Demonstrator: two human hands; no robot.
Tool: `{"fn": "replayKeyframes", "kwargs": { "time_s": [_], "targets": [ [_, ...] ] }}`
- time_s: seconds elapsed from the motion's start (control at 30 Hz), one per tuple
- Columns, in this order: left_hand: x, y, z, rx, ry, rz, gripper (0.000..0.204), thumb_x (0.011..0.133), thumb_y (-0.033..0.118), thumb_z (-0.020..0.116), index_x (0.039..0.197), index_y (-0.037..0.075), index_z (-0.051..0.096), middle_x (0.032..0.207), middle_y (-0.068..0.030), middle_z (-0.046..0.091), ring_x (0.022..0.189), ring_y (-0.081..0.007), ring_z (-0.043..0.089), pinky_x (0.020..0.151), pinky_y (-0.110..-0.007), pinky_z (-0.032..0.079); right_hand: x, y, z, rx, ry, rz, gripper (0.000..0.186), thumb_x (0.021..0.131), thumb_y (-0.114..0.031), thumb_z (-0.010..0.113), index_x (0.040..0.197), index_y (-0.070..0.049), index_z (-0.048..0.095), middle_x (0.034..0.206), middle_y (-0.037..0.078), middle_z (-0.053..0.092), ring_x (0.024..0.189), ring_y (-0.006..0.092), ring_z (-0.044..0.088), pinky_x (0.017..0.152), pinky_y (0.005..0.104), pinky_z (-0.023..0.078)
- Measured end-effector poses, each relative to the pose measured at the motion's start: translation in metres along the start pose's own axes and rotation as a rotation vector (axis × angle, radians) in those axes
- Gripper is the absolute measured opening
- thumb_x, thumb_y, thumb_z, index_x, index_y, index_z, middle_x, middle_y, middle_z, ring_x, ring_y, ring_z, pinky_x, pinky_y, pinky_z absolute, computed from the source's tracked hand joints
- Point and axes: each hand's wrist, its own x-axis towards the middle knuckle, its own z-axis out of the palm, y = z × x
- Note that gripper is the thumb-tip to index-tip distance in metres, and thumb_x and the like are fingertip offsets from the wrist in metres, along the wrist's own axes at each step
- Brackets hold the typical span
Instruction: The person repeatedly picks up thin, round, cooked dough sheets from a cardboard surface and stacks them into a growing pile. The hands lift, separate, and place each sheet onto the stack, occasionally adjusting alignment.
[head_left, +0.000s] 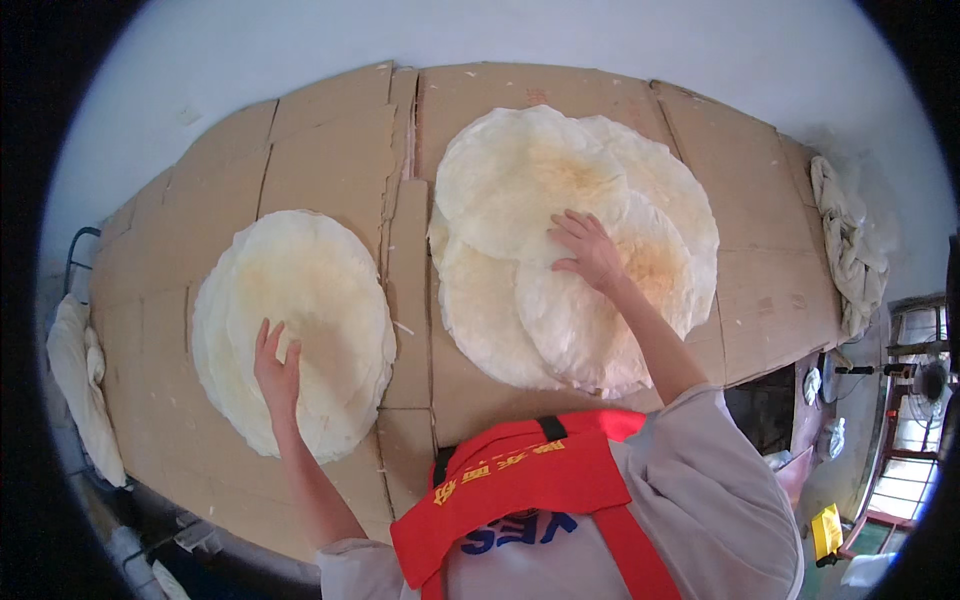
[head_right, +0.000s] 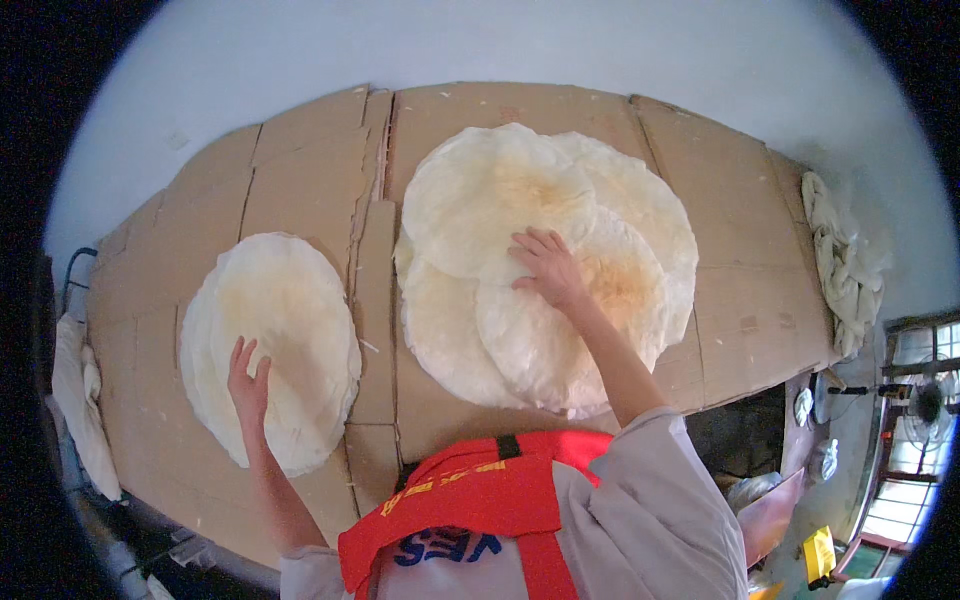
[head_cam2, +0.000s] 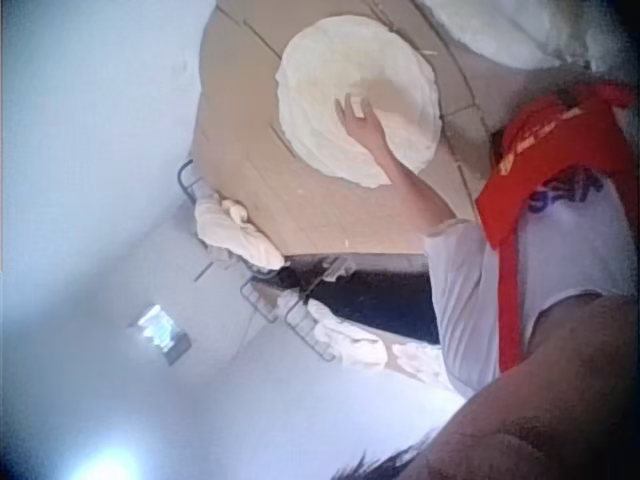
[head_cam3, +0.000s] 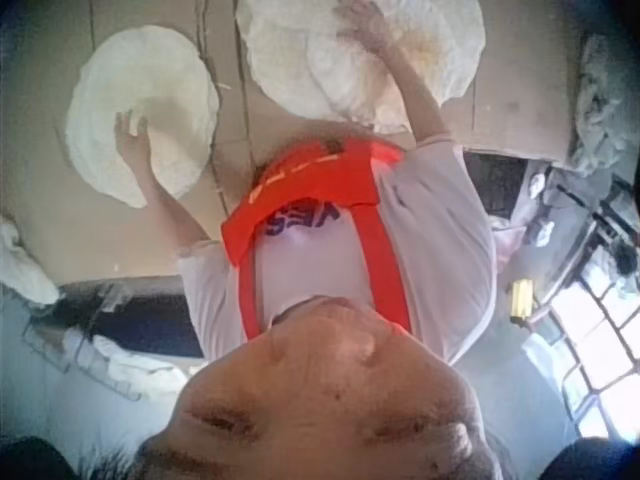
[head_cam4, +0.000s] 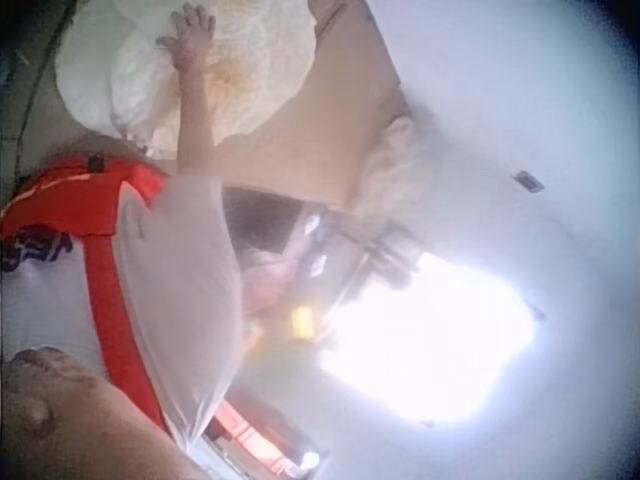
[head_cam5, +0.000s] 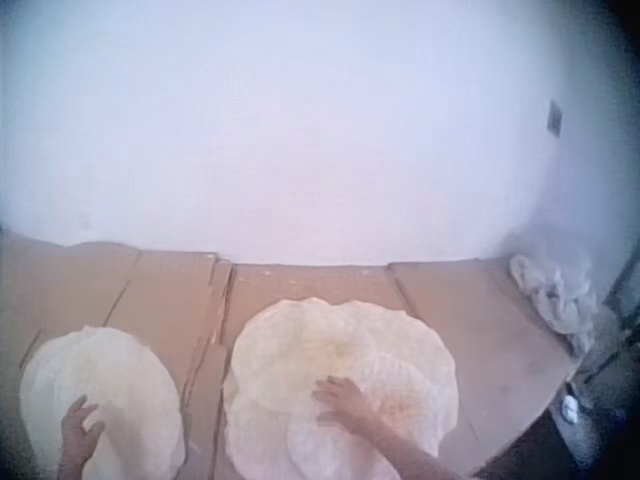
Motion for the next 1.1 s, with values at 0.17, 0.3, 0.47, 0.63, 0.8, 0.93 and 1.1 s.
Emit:
{"fn": "replayKeyframes", "kwargs": {
  "time_s": [0.17,0.3,0.47,0.63,0.8,0.93,1.1],
  "targets": [
    [-0.029,0.023,-0.001,-0.177,0.039,0.009,0.026,0.075,0.004,0.055,0.101,0.0,0.058,0.113,-0.016,0.053,0.107,-0.0271,0.049,0.091,-0.032,0.037,0.01,0.008,0.015,-0.136,0.063,-0.164,0.038,0.069,-0.016,0.06,0.105,-0.008,0.053,0.115,0.006,0.05,0.109,0.0233,0.044,0.091,0.0354,0.038],
    [-0.037,0.061,0.024,-0.328,-0.079,-0.02,0.024,0.075,0.003,0.055,0.099,0.0,0.059,0.106,-0.0133,0.057,0.101,-0.0239,0.053,0.088,-0.031,0.039,0.025,0.015,0.019,-0.039,0.065,-0.175,0.026,0.074,-0.015,0.051,0.099,-0.01,0.056,0.099,0.006,0.057,0.095,0.0242,0.053,0.078,0.0376,0.043],
    [-0.028,0.12,0.083,-0.446,-0.372,0.118,0.028,0.076,0.003,0.053,0.104,0.001,0.058,0.107,-0.0114,0.057,0.095,-0.0176,0.055,0.08,-0.027,0.044,0.086,0.025,-0.051,-0.149,-0.04,0.279,0.017,0.073,-0.015,0.052,0.087,-0.011,0.059,0.078,0.011,0.06,0.073,0.0291,0.057,0.065,0.0391,0.045],
    [-0.032,0.161,0.121,-0.92,-0.596,-0.083,0.043,0.081,0.013,0.054,0.121,0.004,0.043,0.114,-0.0086,0.052,0.101,-0.0194,0.052,0.085,-0.031,0.042,0.095,-0.045,-0.147,-0.094,0.013,0.102,0.011,0.072,-0.012,0.048,0.078,-0.01,0.058,0.071,0.013,0.06,0.068,0.0297,0.059,0.057,0.0426,0.046],
    [-0.047,0.171,0.114,-1.461,-0.668,-0.458,0.051,0.083,0.019,0.052,0.126,0.003,0.031,0.119,-0.0078,0.046,0.105,-0.0194,0.049,0.085,-0.037,0.043,0.039,-0.129,-0.094,0.167,-0.329,0.004,0.012,0.075,-0.015,0.05,0.078,-0.006,0.057,0.072,0.015,0.059,0.07,0.0318,0.058,0.063,0.0423,0.045],
    [-0.073,0.132,0.131,-1.32,-0.495,-0.612,0.034,0.079,0.01,0.058,0.11,0.0,0.049,0.102,-0.0082,0.057,0.086,-0.0173,0.057,0.073,-0.031,0.048,0.009,-0.149,-0.02,0.424,-0.38,0.106,0.013,0.075,-0.016,0.052,0.081,-0.006,0.058,0.076,0.016,0.06,0.072,0.0311,0.059,0.064,0.0412,0.046],
    [-0.076,0.065,0.156,-1.264,-0.404,-0.693,0.026,0.076,0.004,0.058,0.101,-0.002,0.056,0.094,-0.0088,0.06,0.081,-0.0195,0.059,0.072,-0.033,0.048,-0.007,-0.084,-0.005,1.203,-0.255,0.479,0.019,0.076,-0.018,0.058,0.087,-0.002,0.061,0.078,0.009,0.062,0.067,0.0188,0.06,0.06,0.0326,0.048]
  ]
}}
